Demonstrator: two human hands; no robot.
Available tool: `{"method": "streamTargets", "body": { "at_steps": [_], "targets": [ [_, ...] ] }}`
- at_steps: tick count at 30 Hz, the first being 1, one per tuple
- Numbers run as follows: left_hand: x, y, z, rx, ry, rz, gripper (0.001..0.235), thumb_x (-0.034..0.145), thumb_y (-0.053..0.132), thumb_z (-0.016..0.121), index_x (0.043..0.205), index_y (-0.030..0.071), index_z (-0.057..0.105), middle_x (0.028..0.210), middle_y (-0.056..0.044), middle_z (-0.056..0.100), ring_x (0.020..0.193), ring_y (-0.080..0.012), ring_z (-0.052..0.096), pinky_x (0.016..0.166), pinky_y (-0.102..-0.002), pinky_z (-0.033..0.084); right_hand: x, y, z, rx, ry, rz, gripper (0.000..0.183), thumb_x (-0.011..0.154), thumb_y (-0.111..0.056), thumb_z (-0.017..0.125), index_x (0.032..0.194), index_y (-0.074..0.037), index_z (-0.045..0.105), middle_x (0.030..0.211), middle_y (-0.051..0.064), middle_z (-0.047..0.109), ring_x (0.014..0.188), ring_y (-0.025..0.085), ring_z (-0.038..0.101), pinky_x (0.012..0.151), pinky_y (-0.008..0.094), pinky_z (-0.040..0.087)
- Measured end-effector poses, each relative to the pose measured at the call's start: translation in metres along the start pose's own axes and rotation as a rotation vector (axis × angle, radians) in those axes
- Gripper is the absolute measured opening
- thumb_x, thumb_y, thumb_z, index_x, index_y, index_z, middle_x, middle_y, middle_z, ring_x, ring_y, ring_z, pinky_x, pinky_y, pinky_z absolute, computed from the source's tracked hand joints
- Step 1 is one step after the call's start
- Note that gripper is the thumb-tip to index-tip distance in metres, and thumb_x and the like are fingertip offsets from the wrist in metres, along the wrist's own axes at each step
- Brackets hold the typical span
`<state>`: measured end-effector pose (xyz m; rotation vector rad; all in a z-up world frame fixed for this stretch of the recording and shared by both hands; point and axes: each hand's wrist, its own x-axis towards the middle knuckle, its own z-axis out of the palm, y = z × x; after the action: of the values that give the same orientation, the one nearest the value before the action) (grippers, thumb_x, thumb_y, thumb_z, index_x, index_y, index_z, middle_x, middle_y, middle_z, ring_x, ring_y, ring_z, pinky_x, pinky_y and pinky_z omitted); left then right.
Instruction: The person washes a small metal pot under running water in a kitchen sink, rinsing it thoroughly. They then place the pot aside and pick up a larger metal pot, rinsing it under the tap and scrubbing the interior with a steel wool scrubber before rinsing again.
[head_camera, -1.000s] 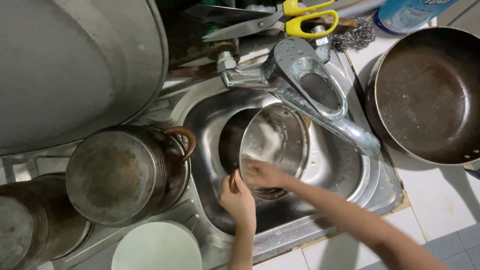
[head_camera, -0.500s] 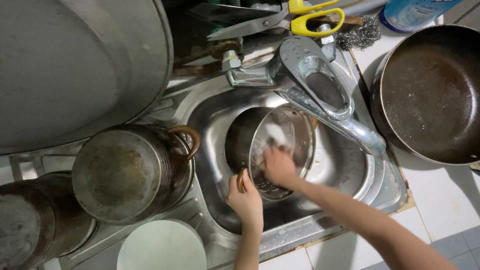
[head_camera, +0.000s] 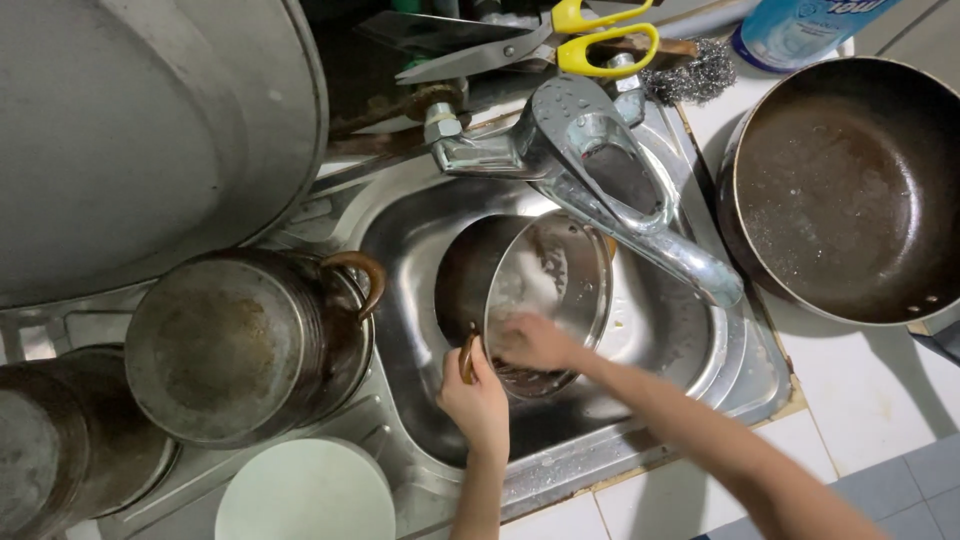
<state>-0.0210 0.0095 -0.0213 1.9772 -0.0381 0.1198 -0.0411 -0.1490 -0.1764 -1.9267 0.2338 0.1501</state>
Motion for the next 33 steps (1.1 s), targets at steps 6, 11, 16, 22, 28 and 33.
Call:
{"method": "streamTargets", "body": {
  "at_steps": [6,11,16,22,28,33],
  "targets": [
    [-0.002,-0.002,0.002,0.055,-0.038,0.019,0.02,0.096,0.019,0.069,0.087,0.002,0.072,0.068,-0.014,0.069,0.057,-0.0246,0.07,0.054,-0.035,0.051,0.033,-0.034,-0.097,-1.45,-0.364,-0.177,0.024,0.093,-0.016,0.07,0.117,-0.02,0.074,0.121,0.006,0.064,0.125,0.026,0.056,0.113,0.046,0.044],
    [-0.002,-0.002,-0.001,0.024,-0.048,0.048,0.02,0.098,0.018,0.068,0.087,0.001,0.069,0.07,-0.013,0.069,0.059,-0.0227,0.071,0.054,-0.033,0.051,0.005,-0.019,-0.044,-1.213,0.091,-0.108,0.043,0.077,-0.012,0.069,0.119,-0.016,0.072,0.129,0.012,0.061,0.118,0.031,0.056,0.099,0.046,0.048],
    [-0.015,-0.001,0.001,-0.001,-0.079,-0.013,0.021,0.097,0.017,0.069,0.085,0.0,0.068,0.064,-0.013,0.067,0.053,-0.0221,0.069,0.051,-0.033,0.049,-0.016,-0.086,0.022,-0.093,0.084,0.438,0.027,0.089,-0.024,0.067,0.103,-0.001,0.069,0.1,0.016,0.069,0.09,0.025,0.062,0.075,0.041,0.052],
    [-0.012,0.004,0.001,-0.023,-0.05,0.038,0.019,0.097,0.017,0.069,0.089,0.001,0.068,0.07,-0.012,0.072,0.061,-0.0203,0.075,0.052,-0.031,0.052,-0.044,-0.056,0.007,0.171,0.049,0.13,0.031,0.088,-0.025,0.073,0.109,-0.002,0.069,0.09,0.013,0.072,0.079,0.02,0.068,0.07,0.037,0.055],
    [-0.019,0.001,0.005,-0.005,-0.048,0.042,0.019,0.097,0.017,0.07,0.088,0.001,0.07,0.069,-0.011,0.072,0.06,-0.02,0.075,0.052,-0.031,0.052,-0.027,-0.051,-0.084,-1.081,0.083,-0.028,0.026,0.086,-0.026,0.07,0.112,-0.022,0.073,0.122,0.009,0.066,0.103,0.025,0.055,0.084,0.041,0.045],
    [-0.014,0.004,0.004,-0.02,-0.023,-0.016,0.018,0.097,0.017,0.07,0.089,0.001,0.069,0.07,-0.01,0.074,0.06,-0.0176,0.075,0.051,-0.03,0.053,-0.018,-0.059,-0.066,-1.567,0.081,-0.172,0.03,0.081,-0.029,0.072,0.111,-0.031,0.073,0.128,0.002,0.062,0.118,0.025,0.048,0.091,0.043,0.043]
  ]
}}
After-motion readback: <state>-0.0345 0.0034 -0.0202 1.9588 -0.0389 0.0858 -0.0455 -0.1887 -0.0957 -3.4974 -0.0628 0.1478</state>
